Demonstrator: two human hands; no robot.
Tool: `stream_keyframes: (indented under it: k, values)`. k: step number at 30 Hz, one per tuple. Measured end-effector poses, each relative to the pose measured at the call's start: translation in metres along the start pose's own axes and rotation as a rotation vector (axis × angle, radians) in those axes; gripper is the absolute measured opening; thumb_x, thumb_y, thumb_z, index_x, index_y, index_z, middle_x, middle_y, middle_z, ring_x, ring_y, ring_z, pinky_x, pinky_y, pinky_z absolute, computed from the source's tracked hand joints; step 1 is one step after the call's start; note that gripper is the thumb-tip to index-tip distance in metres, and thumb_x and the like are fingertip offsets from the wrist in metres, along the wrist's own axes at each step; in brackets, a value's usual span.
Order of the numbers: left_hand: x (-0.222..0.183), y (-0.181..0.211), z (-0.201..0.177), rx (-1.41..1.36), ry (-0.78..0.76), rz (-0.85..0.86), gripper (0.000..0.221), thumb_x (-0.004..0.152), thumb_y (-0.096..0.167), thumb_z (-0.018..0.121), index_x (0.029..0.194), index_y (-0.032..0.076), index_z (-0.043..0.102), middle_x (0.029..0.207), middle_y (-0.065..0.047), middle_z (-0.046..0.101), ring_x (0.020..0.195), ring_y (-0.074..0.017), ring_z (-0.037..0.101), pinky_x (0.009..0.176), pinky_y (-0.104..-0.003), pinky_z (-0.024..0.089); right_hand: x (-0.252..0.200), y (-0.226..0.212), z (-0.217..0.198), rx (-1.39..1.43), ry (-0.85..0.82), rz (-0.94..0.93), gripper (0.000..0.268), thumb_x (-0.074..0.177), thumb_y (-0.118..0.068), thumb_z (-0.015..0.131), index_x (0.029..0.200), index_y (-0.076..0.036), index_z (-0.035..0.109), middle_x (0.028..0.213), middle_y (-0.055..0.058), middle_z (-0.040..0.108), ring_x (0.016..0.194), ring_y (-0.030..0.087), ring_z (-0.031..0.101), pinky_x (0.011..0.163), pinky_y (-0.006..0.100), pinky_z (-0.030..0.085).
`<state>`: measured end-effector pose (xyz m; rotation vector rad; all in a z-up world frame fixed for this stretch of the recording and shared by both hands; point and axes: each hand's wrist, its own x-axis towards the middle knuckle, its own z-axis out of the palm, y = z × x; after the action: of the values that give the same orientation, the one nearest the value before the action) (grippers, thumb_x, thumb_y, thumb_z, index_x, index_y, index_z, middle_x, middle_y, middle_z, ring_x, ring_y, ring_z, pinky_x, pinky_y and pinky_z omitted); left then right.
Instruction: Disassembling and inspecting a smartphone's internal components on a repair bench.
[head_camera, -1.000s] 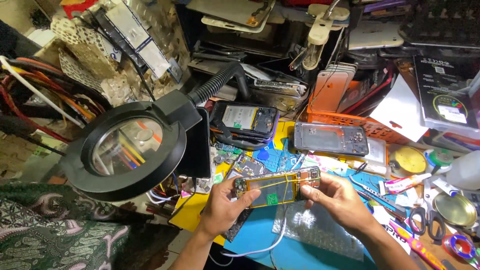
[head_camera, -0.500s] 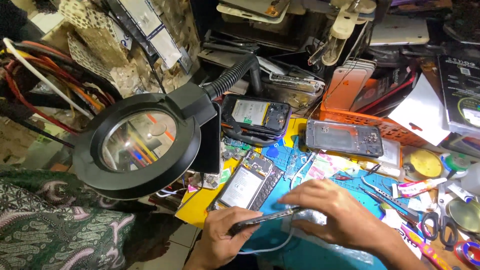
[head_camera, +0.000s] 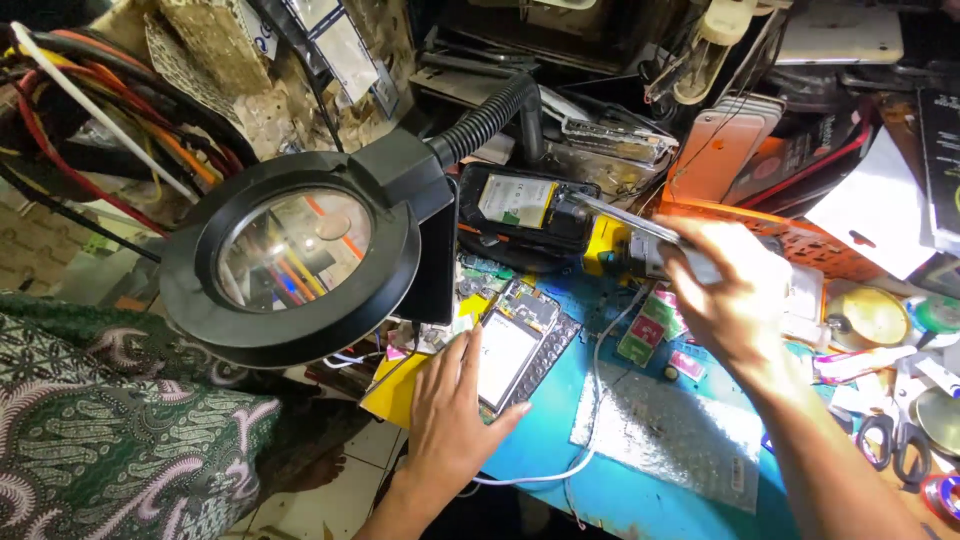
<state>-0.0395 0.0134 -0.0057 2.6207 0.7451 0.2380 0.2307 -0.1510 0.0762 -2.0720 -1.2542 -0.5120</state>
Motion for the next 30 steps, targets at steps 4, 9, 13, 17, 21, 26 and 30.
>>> stream_keyframes:
  k: [4,9,13,17,21,26,30]
  values:
    - [0.002,0.006,0.003,0.040,0.037,-0.024,0.107,0.085,0.065,0.076,0.162,0.010,0.026,0.158,-0.014,0.040,0.140,-0.0322,0.039,0.108,-0.050,0.034,0.034,-0.009,0.031,-0.084,0.066,-0.205,0.032,0.094,-0.009,0.070,0.125,-0.014,0.073,0.119,0.007,0.077,0.102,0.027,0.070,0.089,0.042,0.052]
    - [0.007,0.005,0.007,0.013,0.120,0.002,0.094,0.084,0.055,0.077,0.156,0.010,0.038,0.148,-0.013,0.050,0.131,-0.0323,0.045,0.106,-0.050,0.037,0.061,-0.015,0.071,-0.096,0.152,-0.267,0.026,0.092,-0.006,0.072,0.115,-0.017,0.079,0.112,0.002,0.079,0.099,0.025,0.072,0.082,0.043,0.054]
    - [0.009,0.003,0.009,-0.075,0.159,-0.021,0.091,0.081,0.049,0.080,0.154,0.010,0.042,0.145,-0.014,0.052,0.125,-0.0316,0.047,0.101,-0.048,0.044,0.066,-0.021,0.083,-0.121,0.064,-0.283,0.028,0.097,-0.009,0.063,0.119,-0.017,0.079,0.118,0.004,0.078,0.107,0.028,0.068,0.086,0.045,0.050]
    - [0.008,0.000,0.012,-0.076,0.207,0.020,0.093,0.078,0.047,0.083,0.153,0.008,0.044,0.145,-0.014,0.054,0.126,-0.0308,0.048,0.103,-0.046,0.045,0.067,-0.021,0.077,-0.077,-0.118,-0.250,0.049,0.083,-0.015,0.068,0.131,-0.015,0.072,0.131,0.007,0.072,0.119,0.031,0.063,0.089,0.050,0.046]
    - [0.006,0.001,0.009,-0.100,0.267,0.090,0.090,0.079,0.042,0.084,0.152,0.006,0.046,0.144,-0.014,0.055,0.125,-0.0309,0.050,0.103,-0.046,0.047,0.066,-0.017,0.074,-0.067,-0.275,-0.164,0.053,0.089,-0.039,0.060,0.136,-0.018,0.069,0.140,0.008,0.066,0.134,0.033,0.054,0.108,0.054,0.037]
    - [0.009,0.008,0.003,-0.116,0.342,0.154,0.091,0.078,0.038,0.085,0.151,0.003,0.046,0.143,-0.017,0.056,0.128,-0.0333,0.052,0.104,-0.048,0.050,0.033,-0.038,0.050,-0.013,-0.042,-0.220,0.047,0.098,-0.036,0.069,0.138,-0.011,0.064,0.147,0.018,0.060,0.141,0.038,0.051,0.109,0.057,0.042]
    - [0.010,0.022,-0.007,-0.204,0.441,0.225,0.086,0.078,0.038,0.085,0.149,0.004,0.049,0.144,-0.016,0.057,0.129,-0.0345,0.055,0.103,-0.049,0.052,-0.031,-0.060,0.038,0.650,0.063,0.353,0.041,0.094,-0.023,0.070,0.130,-0.007,0.058,0.121,0.010,0.063,0.109,0.020,0.062,0.095,0.033,0.052]
